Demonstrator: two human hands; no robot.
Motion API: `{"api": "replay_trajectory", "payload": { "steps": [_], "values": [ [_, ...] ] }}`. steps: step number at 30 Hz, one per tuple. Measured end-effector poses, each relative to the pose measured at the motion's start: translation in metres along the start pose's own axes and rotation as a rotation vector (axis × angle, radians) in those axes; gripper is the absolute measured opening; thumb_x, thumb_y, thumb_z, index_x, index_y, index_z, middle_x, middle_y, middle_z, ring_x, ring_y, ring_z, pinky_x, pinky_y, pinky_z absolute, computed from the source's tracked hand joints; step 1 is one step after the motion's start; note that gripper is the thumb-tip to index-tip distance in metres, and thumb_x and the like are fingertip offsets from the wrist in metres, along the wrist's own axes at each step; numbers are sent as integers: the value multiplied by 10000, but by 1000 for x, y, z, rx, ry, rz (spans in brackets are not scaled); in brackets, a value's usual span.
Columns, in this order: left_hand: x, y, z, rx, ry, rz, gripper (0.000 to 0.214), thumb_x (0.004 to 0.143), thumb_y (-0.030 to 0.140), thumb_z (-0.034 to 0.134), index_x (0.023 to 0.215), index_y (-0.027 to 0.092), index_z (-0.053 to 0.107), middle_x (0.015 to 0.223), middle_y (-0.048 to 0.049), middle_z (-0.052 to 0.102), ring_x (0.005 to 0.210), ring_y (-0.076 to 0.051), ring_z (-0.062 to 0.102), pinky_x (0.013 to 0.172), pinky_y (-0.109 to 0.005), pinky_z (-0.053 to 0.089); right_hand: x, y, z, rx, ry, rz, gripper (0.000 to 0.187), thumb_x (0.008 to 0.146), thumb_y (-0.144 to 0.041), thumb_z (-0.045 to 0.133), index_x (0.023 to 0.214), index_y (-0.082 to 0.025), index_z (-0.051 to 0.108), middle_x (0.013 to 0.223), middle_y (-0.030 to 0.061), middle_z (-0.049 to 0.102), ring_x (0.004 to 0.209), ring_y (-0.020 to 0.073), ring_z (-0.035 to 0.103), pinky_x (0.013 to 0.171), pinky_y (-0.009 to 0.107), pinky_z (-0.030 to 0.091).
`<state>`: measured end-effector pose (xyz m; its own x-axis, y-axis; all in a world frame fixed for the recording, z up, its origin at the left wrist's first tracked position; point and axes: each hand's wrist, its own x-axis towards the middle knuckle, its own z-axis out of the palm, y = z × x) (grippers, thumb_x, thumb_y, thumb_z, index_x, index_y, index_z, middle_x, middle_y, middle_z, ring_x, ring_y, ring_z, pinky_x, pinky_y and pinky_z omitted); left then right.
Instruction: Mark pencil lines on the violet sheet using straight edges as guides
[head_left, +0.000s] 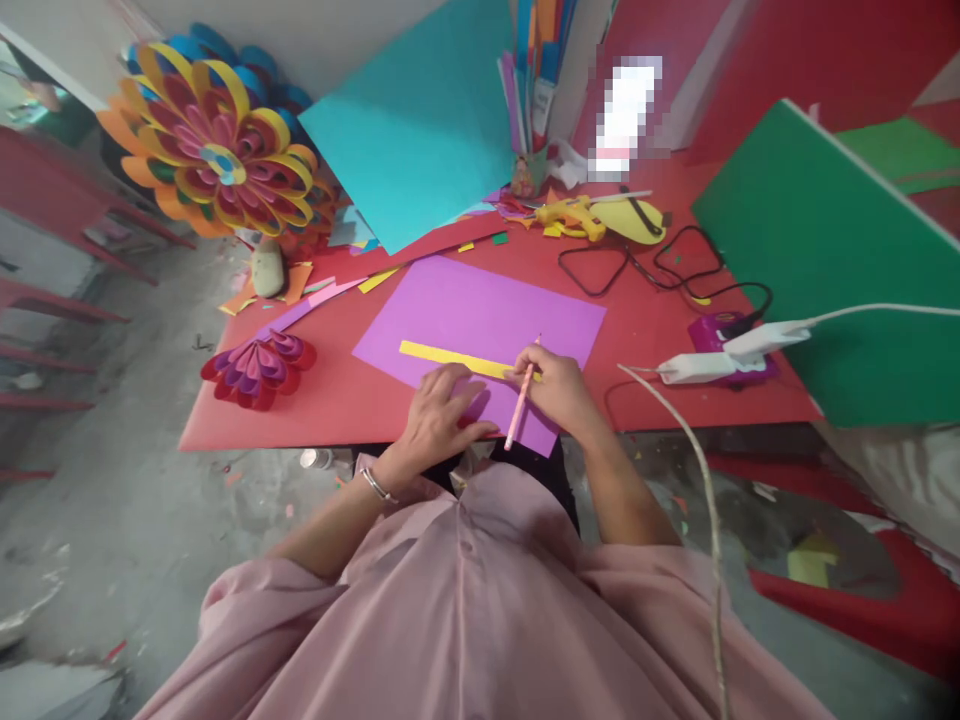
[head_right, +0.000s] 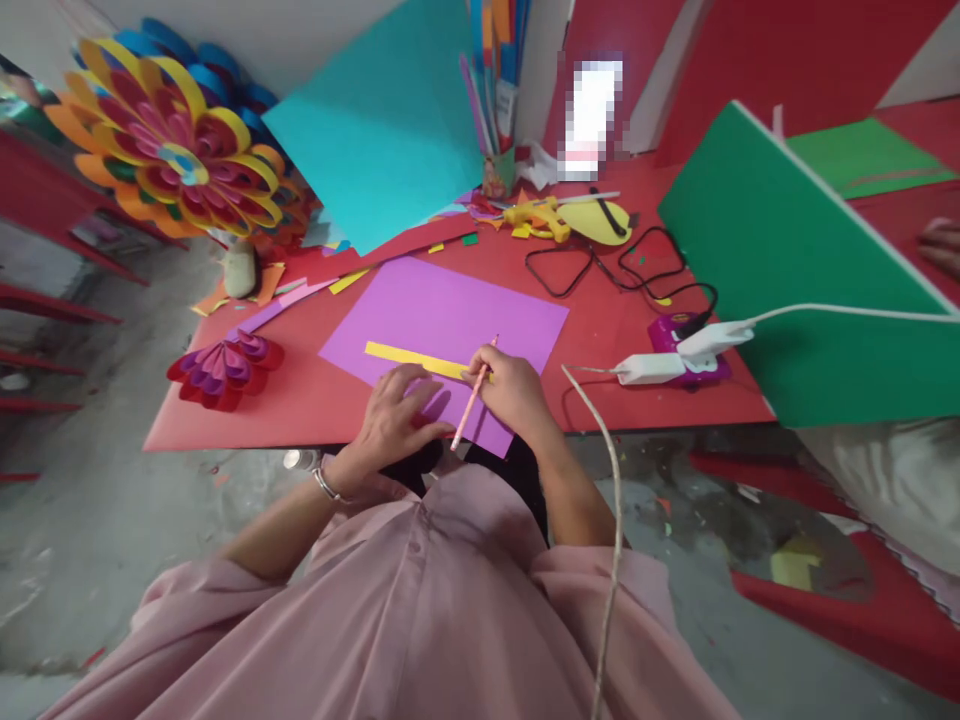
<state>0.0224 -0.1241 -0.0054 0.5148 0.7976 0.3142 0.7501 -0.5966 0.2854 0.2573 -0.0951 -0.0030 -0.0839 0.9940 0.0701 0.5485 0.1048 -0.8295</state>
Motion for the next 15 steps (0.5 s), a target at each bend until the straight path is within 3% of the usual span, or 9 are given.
{"api": "replay_trajectory", "payload": {
  "steps": [3, 6, 9, 12, 15],
  "values": [
    [0, -17, -8, 19, -27, 28, 713, 979, 681, 616, 1506, 204, 568, 1622, -188, 497, 1551, -371, 410, 1258, -582, 344, -14, -2, 0, -117, -46, -8, 146, 905, -347, 749, 830, -268, 653, 734, -18, 723, 671, 184, 654, 618, 277, 392],
    [1, -30, -11, -23, -153, 56, 621, 1042, 588, 568, 1541, 219, 537, 1628, -152, 511, 1539, -339, 448, 1291, -588, 293, -38, 0, -4, -184, -16, -85, 92, 956, -317, 703, 893, -268, 657, 901, 31, 774, 843, 225, 714, 716, 314, 475],
    [2, -36, -10, -42, -205, 57, 576, 1060, 558, 541, 1533, 230, 556, 1629, -136, 515, 1544, -332, 446, 1298, -589, 286, -62, 9, -9, -201, 63, -169, 73, 988, -316, 663, 943, -260, 653, 1128, 96, 789, 1100, 279, 717, 933, 420, 535],
    [1, -38, -11, -34, -216, 72, 567, 1071, 551, 523, 1540, 234, 554, 1645, -125, 497, 1548, -322, 444, 1300, -570, 297, -76, 20, -11, -262, 88, -219, 79, 998, -271, 636, 923, -245, 636, 1333, 123, 748, 1328, 310, 645, 1134, 539, 454],
    [0, -42, -14, -12, -209, 78, 557, 1075, 546, 519, 1533, 233, 565, 1645, -125, 497, 1539, -324, 458, 1296, -565, 304, -69, 25, -11, -339, 26, -226, 92, 1023, -231, 585, 950, -228, 640, 1426, 131, 704, 1422, 309, 589, 1210, 579, 384]
  ]
}}
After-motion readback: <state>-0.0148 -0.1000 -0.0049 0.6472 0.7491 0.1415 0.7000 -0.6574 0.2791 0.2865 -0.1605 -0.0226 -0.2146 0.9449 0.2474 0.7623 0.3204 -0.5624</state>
